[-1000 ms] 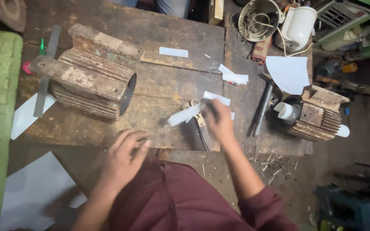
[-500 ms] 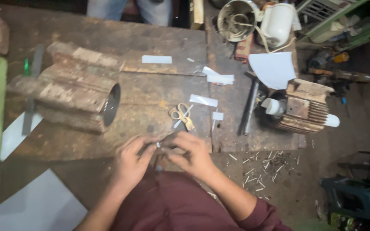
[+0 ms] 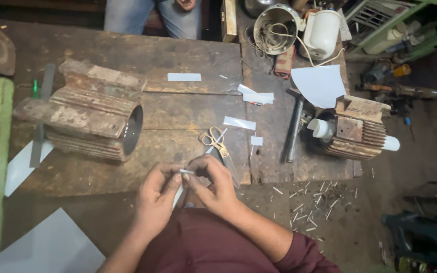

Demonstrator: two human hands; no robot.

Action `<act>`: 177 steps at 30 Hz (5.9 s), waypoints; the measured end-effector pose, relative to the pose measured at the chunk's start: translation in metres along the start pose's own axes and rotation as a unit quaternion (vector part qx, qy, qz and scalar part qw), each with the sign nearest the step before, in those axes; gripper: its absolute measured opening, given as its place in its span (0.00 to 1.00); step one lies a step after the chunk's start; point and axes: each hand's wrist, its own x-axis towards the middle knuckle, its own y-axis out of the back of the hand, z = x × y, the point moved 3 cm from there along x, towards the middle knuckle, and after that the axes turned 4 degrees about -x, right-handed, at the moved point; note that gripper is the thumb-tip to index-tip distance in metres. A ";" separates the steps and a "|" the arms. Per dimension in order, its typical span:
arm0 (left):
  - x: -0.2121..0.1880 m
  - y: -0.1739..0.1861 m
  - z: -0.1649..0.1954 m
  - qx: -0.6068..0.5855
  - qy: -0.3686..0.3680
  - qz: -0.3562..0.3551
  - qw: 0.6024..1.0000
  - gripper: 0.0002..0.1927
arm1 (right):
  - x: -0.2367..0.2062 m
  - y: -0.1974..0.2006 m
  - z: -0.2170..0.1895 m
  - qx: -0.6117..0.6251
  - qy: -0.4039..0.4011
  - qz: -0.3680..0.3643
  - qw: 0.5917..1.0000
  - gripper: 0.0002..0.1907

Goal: The person cuts white insulating paper into small strips with scissors, folds each strip, and inserts the folded strips into the slots of a motor stator housing on the workbench, working around the housing and pressing strips into place by hand.

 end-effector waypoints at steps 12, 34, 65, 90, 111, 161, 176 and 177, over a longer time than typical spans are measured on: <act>-0.016 0.001 0.033 0.160 -0.115 0.033 0.980 0.08 | -0.015 0.006 -0.014 -0.090 0.128 -0.005 0.988 0.09; -0.018 -0.012 0.033 0.151 -0.071 0.073 0.983 0.07 | 0.043 0.138 -0.050 -0.196 0.084 0.225 0.951 0.20; 0.067 0.040 -0.022 0.208 -0.062 -0.198 0.956 0.14 | 0.002 -0.032 0.075 -0.043 -0.138 0.049 0.988 0.06; 0.063 0.043 -0.035 0.164 -0.016 -0.187 0.968 0.07 | -0.011 -0.036 0.049 -0.146 -0.073 0.014 0.986 0.11; 0.053 0.039 -0.053 0.052 0.120 -0.172 0.976 0.11 | -0.026 -0.050 0.081 -0.051 -0.175 0.102 0.978 0.04; 0.032 -0.030 -0.179 0.656 -0.212 -0.070 0.721 0.29 | 0.042 0.001 0.227 -0.497 -0.115 -0.213 0.833 0.18; 0.051 -0.026 -0.155 0.597 -0.227 -0.060 0.767 0.18 | 0.053 -0.002 0.240 -0.523 -0.048 -0.215 0.824 0.17; 0.055 -0.021 -0.147 0.593 -0.274 -0.030 0.756 0.20 | 0.054 0.003 0.240 -0.473 -0.082 -0.167 0.861 0.19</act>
